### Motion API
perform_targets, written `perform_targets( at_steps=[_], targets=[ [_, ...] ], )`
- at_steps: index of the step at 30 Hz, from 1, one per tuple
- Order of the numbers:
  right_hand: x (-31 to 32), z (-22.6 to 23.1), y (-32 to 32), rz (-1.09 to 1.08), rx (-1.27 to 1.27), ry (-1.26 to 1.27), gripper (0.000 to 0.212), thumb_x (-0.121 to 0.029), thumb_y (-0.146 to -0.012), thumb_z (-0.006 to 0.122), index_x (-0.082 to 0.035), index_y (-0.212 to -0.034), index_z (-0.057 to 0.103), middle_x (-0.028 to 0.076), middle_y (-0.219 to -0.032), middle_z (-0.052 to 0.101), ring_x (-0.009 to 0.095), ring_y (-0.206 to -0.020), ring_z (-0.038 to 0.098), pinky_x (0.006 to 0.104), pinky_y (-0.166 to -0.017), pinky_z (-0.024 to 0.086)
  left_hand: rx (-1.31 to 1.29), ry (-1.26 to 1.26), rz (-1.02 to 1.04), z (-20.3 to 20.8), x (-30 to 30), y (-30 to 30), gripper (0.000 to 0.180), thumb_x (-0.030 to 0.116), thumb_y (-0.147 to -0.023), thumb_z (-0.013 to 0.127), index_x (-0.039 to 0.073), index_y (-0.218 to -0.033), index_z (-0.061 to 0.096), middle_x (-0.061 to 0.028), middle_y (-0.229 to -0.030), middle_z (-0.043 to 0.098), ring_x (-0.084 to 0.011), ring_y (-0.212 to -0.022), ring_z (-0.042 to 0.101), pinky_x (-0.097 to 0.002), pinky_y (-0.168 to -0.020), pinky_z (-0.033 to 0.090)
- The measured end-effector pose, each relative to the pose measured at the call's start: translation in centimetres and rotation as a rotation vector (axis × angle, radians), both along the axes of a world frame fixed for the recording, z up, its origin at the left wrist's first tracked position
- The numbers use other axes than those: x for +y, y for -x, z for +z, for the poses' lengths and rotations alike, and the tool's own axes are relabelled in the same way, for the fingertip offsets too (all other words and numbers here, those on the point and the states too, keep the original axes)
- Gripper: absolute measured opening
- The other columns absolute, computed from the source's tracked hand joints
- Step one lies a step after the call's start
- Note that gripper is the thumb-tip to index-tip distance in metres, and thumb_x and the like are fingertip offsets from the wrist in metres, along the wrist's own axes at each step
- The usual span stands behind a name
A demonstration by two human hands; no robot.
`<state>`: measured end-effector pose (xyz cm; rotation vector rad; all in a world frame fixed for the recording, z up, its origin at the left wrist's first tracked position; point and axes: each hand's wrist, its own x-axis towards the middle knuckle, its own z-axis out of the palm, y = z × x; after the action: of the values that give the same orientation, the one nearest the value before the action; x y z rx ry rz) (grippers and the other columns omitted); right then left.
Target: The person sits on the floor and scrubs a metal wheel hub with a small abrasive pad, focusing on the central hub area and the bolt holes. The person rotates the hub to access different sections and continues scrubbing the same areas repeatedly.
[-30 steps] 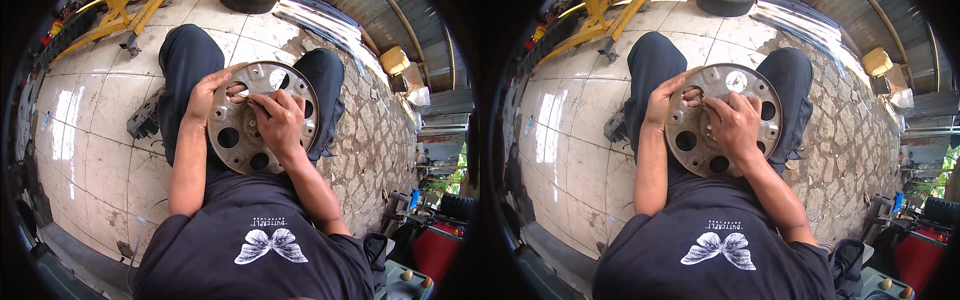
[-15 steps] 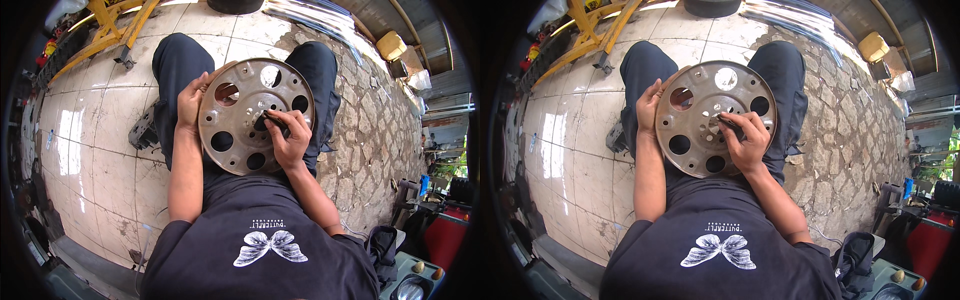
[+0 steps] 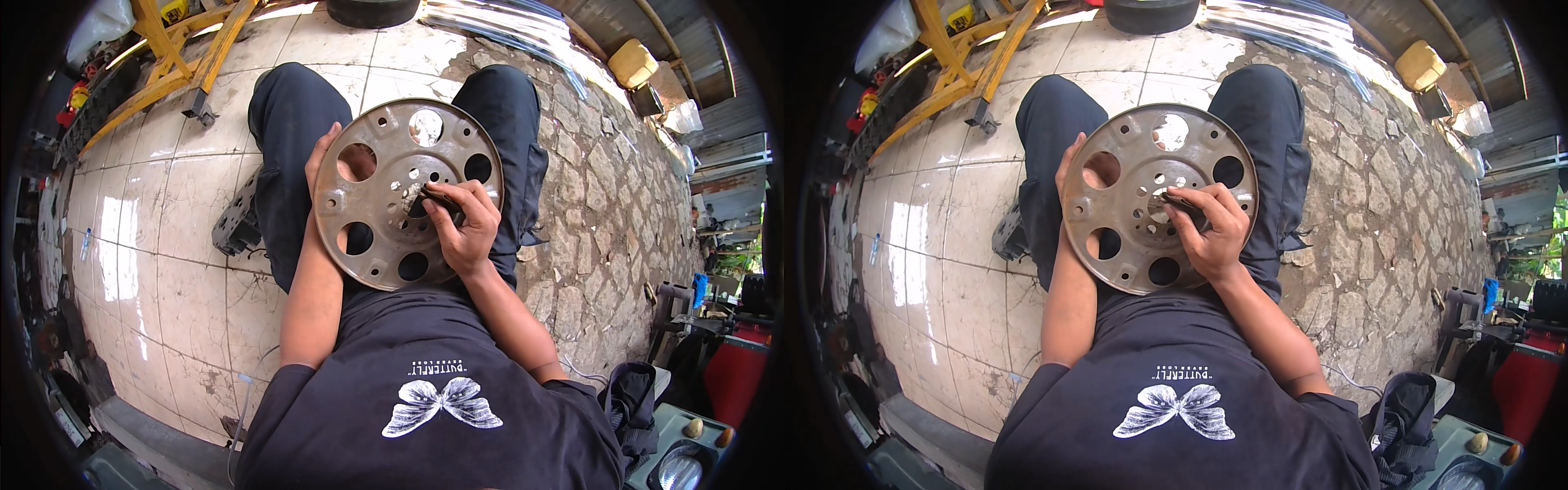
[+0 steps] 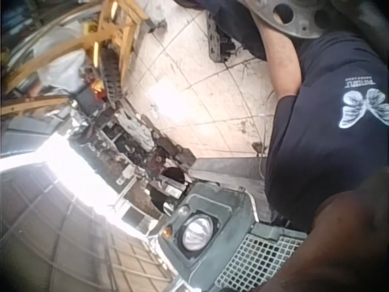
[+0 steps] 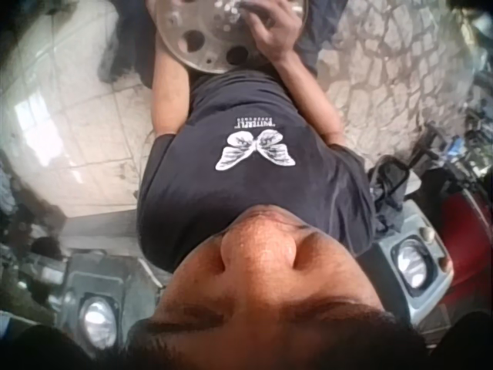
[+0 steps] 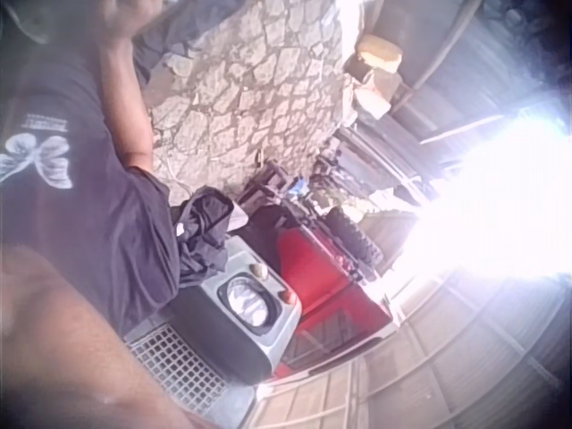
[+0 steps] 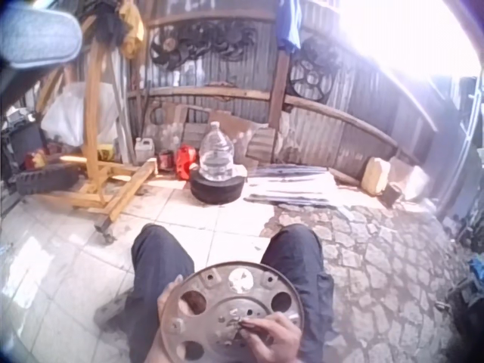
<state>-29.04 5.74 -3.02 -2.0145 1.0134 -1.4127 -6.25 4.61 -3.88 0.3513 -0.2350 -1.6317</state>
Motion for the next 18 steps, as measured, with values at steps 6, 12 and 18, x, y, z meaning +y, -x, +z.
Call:
perform_targets(
  at_steps=[6, 12, 18],
  targets=[
    [0.0, 0.3, -0.3, 0.013, 0.038, 0.042, 0.031, -0.002, -0.083, 0.091, -0.008, -0.112, 0.086, 0.008, -0.090, 0.074, 0.020, -0.080, 0.070, 0.0319, -0.070, 0.055, 0.262, 0.135, -0.157, -0.7, 0.2, -0.6, 0.072, 0.057, -0.110, 0.056, -0.007, -0.143, 0.065, -0.0267, -0.142, 0.070, -0.0411, -0.126, 0.070, -0.0542, -0.110, 0.056],
    [-0.6, 2.7, -1.3, 0.002, 0.181, 0.087, 0.031, -0.001, -0.080, 0.090, -0.011, -0.110, 0.085, 0.007, -0.093, 0.072, 0.024, -0.082, 0.070, 0.0368, -0.072, 0.056, 0.218, 0.103, -0.157, -0.1, 0.7, -0.3, 0.080, 0.063, -0.107, 0.056, -0.006, -0.147, 0.062, -0.0258, -0.142, 0.070, -0.0388, -0.126, 0.070, -0.0526, -0.109, 0.056],
    [-1.6, 2.8, -2.9, -0.041, 0.338, 0.213, 0.026, -0.009, -0.081, 0.090, -0.015, -0.106, 0.085, 0.002, -0.085, 0.062, 0.024, -0.078, 0.062, 0.0397, -0.074, 0.049, 0.110, 0.095, -0.162, 0.8, 0.6, 0.1, 0.082, 0.062, -0.106, 0.055, -0.007, -0.148, 0.060, -0.0277, -0.139, 0.070, -0.0387, -0.122, 0.072, -0.0514, -0.107, 0.058]
  ],
)
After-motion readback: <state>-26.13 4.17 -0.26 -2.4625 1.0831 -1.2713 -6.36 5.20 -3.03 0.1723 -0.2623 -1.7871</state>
